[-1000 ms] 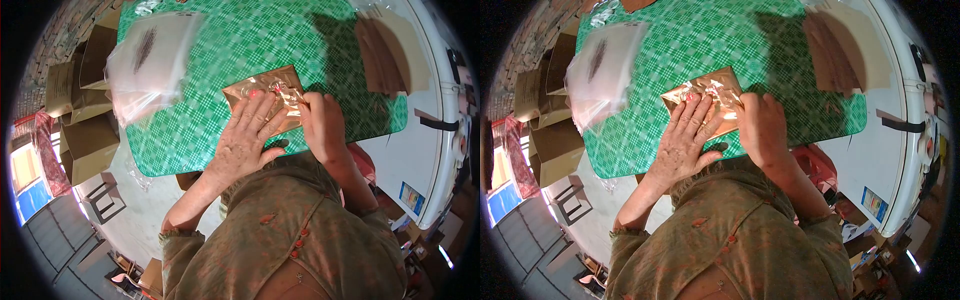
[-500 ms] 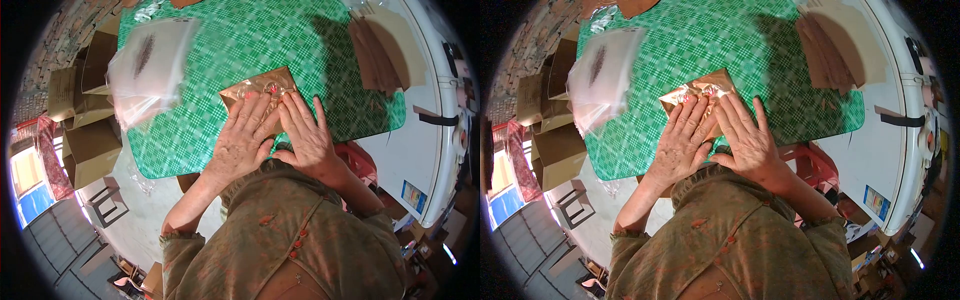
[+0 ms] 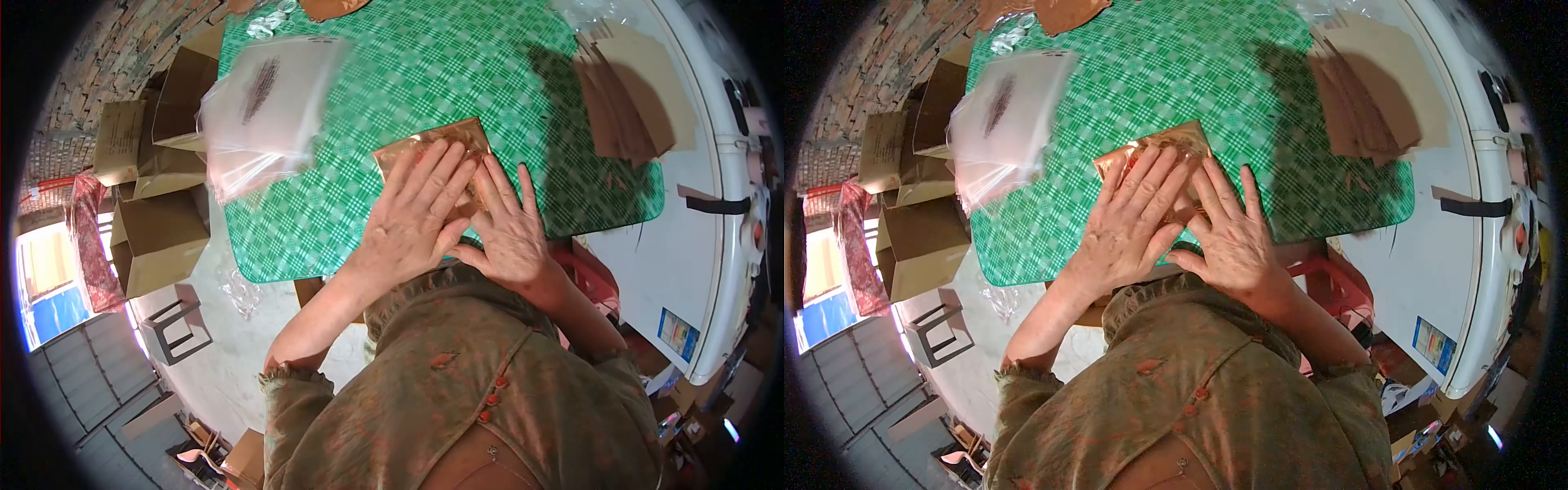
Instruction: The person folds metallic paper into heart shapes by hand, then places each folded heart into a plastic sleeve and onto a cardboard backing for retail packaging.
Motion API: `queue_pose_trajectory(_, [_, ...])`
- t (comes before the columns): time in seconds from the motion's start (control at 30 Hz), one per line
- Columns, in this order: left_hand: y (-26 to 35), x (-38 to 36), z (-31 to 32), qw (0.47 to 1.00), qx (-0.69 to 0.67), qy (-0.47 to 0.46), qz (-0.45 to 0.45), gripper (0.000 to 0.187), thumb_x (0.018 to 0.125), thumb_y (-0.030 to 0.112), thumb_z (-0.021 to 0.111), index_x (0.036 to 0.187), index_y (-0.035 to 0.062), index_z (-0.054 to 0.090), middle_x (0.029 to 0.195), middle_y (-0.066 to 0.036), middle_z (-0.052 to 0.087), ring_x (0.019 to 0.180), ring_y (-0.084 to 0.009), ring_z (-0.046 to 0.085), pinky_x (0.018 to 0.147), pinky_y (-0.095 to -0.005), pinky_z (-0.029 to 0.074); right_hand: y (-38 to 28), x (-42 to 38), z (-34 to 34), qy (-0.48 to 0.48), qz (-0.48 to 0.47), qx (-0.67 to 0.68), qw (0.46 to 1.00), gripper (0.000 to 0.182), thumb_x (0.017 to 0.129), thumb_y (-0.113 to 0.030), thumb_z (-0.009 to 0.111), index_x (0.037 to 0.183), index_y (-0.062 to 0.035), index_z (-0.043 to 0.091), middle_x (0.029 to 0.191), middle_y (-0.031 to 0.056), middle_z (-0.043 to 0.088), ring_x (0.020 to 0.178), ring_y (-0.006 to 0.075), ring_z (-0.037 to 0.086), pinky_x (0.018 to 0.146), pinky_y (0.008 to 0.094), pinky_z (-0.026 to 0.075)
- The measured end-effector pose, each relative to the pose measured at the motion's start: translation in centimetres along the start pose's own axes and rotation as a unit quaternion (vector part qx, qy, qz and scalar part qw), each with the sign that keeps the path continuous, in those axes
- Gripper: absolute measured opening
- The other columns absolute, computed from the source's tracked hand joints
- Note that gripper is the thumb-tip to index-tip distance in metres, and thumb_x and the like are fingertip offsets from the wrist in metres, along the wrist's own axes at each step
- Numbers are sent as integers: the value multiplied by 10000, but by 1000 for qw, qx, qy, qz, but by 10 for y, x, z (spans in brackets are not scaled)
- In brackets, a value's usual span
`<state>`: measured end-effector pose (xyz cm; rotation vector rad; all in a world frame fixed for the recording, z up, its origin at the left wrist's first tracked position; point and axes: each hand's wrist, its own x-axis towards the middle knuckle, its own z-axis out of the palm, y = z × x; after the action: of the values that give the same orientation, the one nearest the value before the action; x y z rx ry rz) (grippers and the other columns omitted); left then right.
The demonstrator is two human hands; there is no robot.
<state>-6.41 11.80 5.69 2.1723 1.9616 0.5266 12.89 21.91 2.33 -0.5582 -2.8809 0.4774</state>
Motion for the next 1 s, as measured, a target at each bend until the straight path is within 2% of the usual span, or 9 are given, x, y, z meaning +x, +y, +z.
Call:
queue_pose_trajectory(0.03, [2, 5, -1, 1000, 11, -1, 2, 761, 988, 340, 650, 1632, 25, 395, 1698, -175, 365, 1593, -353, 307, 1306, -534, 233, 1, 0, 0, -11, -2, -5, 1000, 772, 864, -587, 749, 1436, -84, 623, 1727, 223, 274, 1639, 360, 160, 1296, 651, 62])
queue_pose_trajectory(0.17, [-8, 12, 19, 1000, 14, 18, 17, 762, 1009, 403, 619, 1634, 28, 397, 1688, -181, 381, 1582, -362, 326, 1303, -534, 238, 4, -1, 2, -2, -10, 19, 1000, 671, 874, -591, 733, 1287, -63, 697, 1726, 230, 271, 1638, 371, 161, 1291, 664, 66])
queue_pose_trajectory(0.27, [-22, 12, 35, 999, -10, 27, 23, 760, 1041, 460, 561, 1643, 34, 376, 1697, -181, 365, 1587, -357, 315, 1307, -530, 224, 1, 1, -1, 13, -11, 29, 999, 636, 912, -539, 710, 1294, -31, 683, 1720, 240, 283, 1635, 371, 174, 1290, 663, 70])
queue_pose_trajectory(0.33, [-22, 10, 36, 1000, -7, 17, 19, 759, 1086, 522, 475, 1665, 52, 334, 1728, -167, 315, 1608, -344, 276, 1319, -524, 190, 3, 0, -4, 5, -16, 33, 999, 641, 939, -466, 687, 1375, 1, 628, 1711, 244, 298, 1630, 374, 193, 1288, 663, 70])
queue_pose_trajectory(0.47, [-22, 11, 35, 1000, 10, 6, 14, 767, 1077, 525, 489, 1654, 39, 351, 1716, -177, 332, 1605, -355, 279, 1318, -526, 197, 16, 3, -17, 15, -23, 58, 998, 701, 974, -334, 633, 1537, 49, 469, 1694, 234, 337, 1613, 374, 245, 1287, 656, 74])
queue_pose_trajectory(0.57, [-18, 12, 35, 1000, 19, -6, 5, 756, 1073, 516, 501, 1637, 28, 380, 1707, -181, 346, 1604, -361, 277, 1319, -528, 197, 28, 14, -27, 36, -41, 36, 998, 747, 983, -311, 616, 1591, 56, 383, 1673, 216, 377, 1599, 375, 276, 1290, 646, 82])
queue_pose_trajectory(0.73, [-19, 12, 33, 999, 21, -24, 7, 738, 1065, 494, 517, 1620, 18, 410, 1692, -184, 366, 1608, -361, 265, 1324, -530, 180, 27, 34, -25, 14, -69, 18, 997, 742, 980, -322, 613, 1600, 19, 390, 1650, 160, 432, 1591, 329, 312, 1298, 627, 88])
queue_pose_trajectory(1.0, [-18, 13, 34, 999, 9, -33, -9, 708, 1078, 470, 490, 1626, 30, 406, 1696, -169, 363, 1614, -337, 257, 1332, -515, 144, 32, 49, -15, 29, -58, 7, 998, 766, 947, -321, 663, 1565, 63, 421, 1624, 207, 445, 1557, 355, 360, 1298, 604, 142])
